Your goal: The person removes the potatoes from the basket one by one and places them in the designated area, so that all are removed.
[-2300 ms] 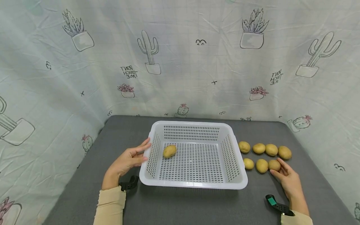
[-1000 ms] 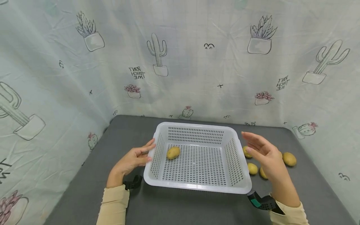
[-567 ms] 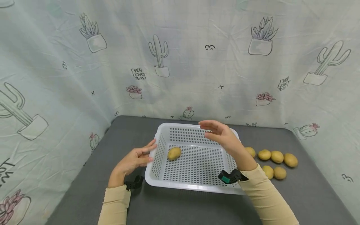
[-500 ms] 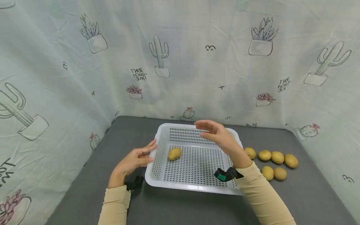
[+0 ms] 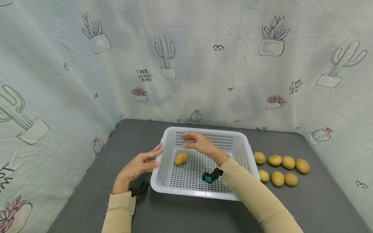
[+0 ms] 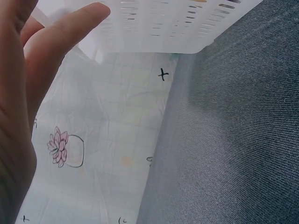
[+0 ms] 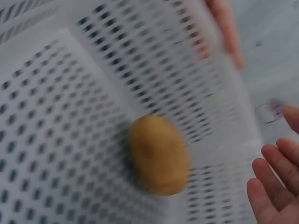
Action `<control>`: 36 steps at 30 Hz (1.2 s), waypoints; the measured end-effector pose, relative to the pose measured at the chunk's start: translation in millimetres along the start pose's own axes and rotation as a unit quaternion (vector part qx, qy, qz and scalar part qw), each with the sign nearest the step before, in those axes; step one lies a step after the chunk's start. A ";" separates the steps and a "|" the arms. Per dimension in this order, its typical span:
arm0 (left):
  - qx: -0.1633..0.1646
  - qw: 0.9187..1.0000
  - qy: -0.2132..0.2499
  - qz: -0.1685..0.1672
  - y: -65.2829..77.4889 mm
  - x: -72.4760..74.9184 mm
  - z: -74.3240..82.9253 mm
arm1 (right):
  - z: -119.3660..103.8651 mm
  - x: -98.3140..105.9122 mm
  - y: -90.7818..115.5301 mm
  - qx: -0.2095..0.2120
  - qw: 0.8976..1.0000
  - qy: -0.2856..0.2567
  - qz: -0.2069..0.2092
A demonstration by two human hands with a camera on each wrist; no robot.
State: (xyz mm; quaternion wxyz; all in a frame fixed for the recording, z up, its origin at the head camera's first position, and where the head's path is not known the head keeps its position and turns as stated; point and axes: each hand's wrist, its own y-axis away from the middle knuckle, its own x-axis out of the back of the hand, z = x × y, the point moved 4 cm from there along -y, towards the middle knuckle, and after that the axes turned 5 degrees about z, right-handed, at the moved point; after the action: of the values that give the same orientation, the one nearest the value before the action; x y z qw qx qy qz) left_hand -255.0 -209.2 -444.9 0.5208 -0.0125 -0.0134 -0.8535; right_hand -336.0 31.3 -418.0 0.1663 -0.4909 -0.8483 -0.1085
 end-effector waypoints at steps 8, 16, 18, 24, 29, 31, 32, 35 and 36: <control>-0.004 1.000 -0.005 0.004 1.8 1.7 1.1 | 20.5 -21.4 -5.0 -0.018 0.995 0.065 -0.074; 0.000 1.000 -0.006 0.000 1.1 -0.9 -0.7 | 34.9 -35.3 -7.5 -0.011 0.982 0.144 -0.119; -0.001 1.000 -0.005 -0.001 0.7 -1.8 -0.8 | 35.5 -37.2 -7.3 -0.002 0.980 0.160 -0.120; -0.004 1.000 -0.008 -0.003 0.5 -2.9 -1.7 | 37.1 -40.6 -7.0 -0.006 0.969 0.214 -0.124; -0.005 1.000 -0.007 -0.002 0.5 -2.7 -0.5 | 36.9 -40.3 -7.2 -0.001 0.963 0.239 -0.123; -0.005 1.000 -0.006 -0.001 0.4 -2.7 0.4 | 37.5 -39.5 -7.9 0.007 0.962 0.245 -0.121; -0.004 1.000 -0.006 0.000 0.3 -2.6 0.9 | 37.8 -39.1 -8.3 0.010 0.962 0.245 -0.120; -0.002 1.000 -0.005 0.001 0.1 -2.4 1.5 | 39.9 -38.4 -10.0 0.021 0.960 0.252 -0.117; -0.001 1.000 -0.005 0.002 0.1 -2.3 1.8 | 40.6 -38.3 -10.5 0.024 0.960 0.254 -0.116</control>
State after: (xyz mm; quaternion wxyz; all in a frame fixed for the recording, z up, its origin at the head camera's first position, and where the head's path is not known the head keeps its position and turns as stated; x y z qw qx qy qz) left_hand -253.8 -207.1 -443.3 0.5224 -0.0171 -0.0148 -0.8524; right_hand -334.5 9.7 -470.5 0.3742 -0.3410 -0.8318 -0.2277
